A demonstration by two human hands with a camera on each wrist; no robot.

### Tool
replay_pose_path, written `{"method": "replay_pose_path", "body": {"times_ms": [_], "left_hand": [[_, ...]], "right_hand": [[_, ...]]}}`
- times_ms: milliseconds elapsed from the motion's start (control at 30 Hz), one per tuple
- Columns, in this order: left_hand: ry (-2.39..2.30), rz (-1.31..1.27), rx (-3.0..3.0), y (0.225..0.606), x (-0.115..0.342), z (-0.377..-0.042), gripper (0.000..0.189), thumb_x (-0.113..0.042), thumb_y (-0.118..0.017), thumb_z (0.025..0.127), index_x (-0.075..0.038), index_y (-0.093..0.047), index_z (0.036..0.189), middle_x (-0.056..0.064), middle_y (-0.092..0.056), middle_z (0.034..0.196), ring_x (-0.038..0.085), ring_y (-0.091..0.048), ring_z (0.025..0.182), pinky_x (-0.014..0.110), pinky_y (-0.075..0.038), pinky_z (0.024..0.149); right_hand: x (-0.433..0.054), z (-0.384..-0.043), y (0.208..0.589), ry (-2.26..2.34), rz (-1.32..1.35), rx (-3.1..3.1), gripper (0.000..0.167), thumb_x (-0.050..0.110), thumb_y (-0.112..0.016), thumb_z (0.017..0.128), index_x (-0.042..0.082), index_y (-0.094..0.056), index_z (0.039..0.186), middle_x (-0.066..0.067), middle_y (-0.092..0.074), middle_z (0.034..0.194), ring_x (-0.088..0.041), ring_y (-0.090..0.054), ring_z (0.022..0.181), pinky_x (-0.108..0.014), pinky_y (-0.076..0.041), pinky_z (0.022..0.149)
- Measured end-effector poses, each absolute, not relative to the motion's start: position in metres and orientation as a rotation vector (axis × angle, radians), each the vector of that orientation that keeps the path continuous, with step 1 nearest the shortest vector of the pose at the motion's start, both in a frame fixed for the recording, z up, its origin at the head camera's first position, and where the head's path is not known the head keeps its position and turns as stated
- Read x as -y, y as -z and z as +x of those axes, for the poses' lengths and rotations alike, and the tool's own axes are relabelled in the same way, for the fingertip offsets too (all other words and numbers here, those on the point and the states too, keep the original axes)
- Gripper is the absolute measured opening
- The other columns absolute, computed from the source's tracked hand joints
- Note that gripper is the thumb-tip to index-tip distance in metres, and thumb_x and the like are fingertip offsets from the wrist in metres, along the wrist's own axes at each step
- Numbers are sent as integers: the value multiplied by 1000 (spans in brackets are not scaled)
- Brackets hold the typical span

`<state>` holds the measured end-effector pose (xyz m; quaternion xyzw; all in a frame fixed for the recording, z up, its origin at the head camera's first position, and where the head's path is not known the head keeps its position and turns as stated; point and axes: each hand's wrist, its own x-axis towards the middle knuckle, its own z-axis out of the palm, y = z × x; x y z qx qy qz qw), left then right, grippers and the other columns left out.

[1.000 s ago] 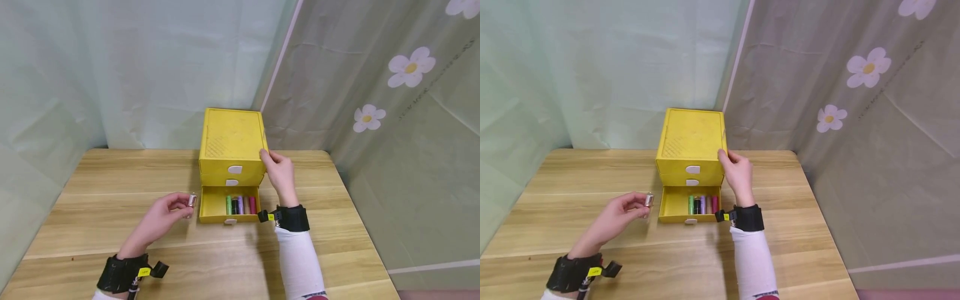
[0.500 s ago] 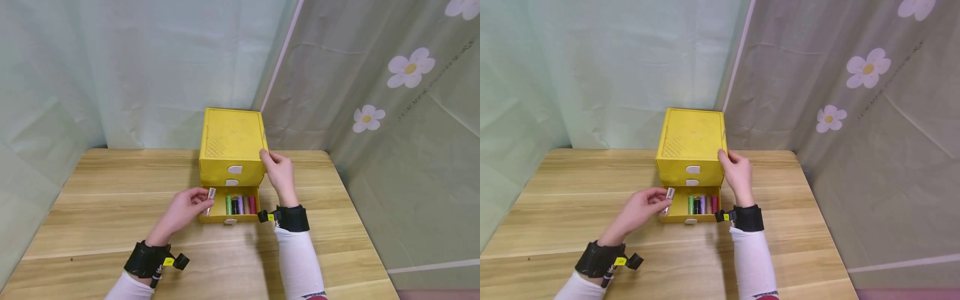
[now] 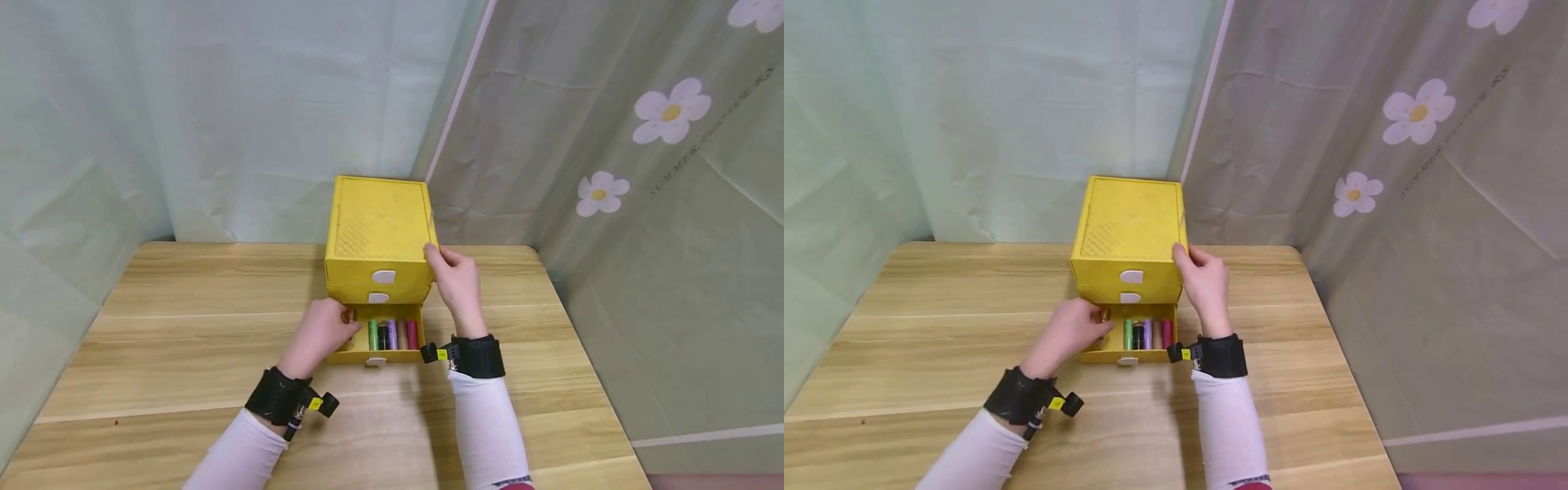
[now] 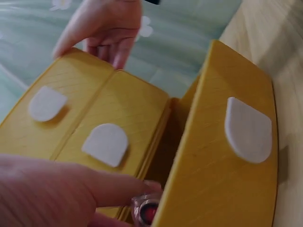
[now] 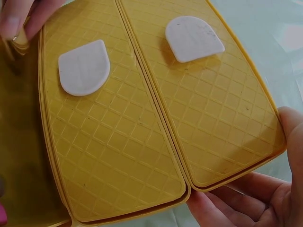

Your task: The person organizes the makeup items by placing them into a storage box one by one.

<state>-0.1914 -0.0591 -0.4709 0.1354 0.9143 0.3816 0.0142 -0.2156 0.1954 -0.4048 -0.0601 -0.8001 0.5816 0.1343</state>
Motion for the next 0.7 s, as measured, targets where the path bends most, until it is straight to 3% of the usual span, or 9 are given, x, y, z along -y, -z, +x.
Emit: {"method": "replay_pose_path", "body": {"times_ms": [233, 467, 700], "left_hand": [[-888, 353, -2950, 479, 41, -195, 29, -11, -80, 91, -8, -62, 68, 1, -50, 62, 17, -49, 52, 30, -33, 45], [-813, 419, -2944, 487, 26, -197, 22, -10, -82, 90, -4, -65, 77, 2, -55, 65, 17, -53, 55, 30, -36, 46], [-846, 402, -2874, 487, 24, -195, 23, -9, -81, 89, -4, -63, 76, 3, -54, 66, 17, -52, 56, 30, -37, 48]], "right_hand": [[-196, -216, 405, -1720, -157, 2299, 52, 48, -74, 99, 7, -78, 131, -11, -77, 122, -27, -73, 100, -40, -60, 86], [-196, -218, 405, -1668, -165, 2305, 51, 49, -74, 99, 9, -79, 130, -9, -78, 121, -25, -74, 98, -39, -60, 83], [-196, -218, 406, -1649, -177, 2308, 52, 49, -74, 98, 8, -79, 130, -9, -78, 121, -26, -74, 96, -39, -60, 82]]}}
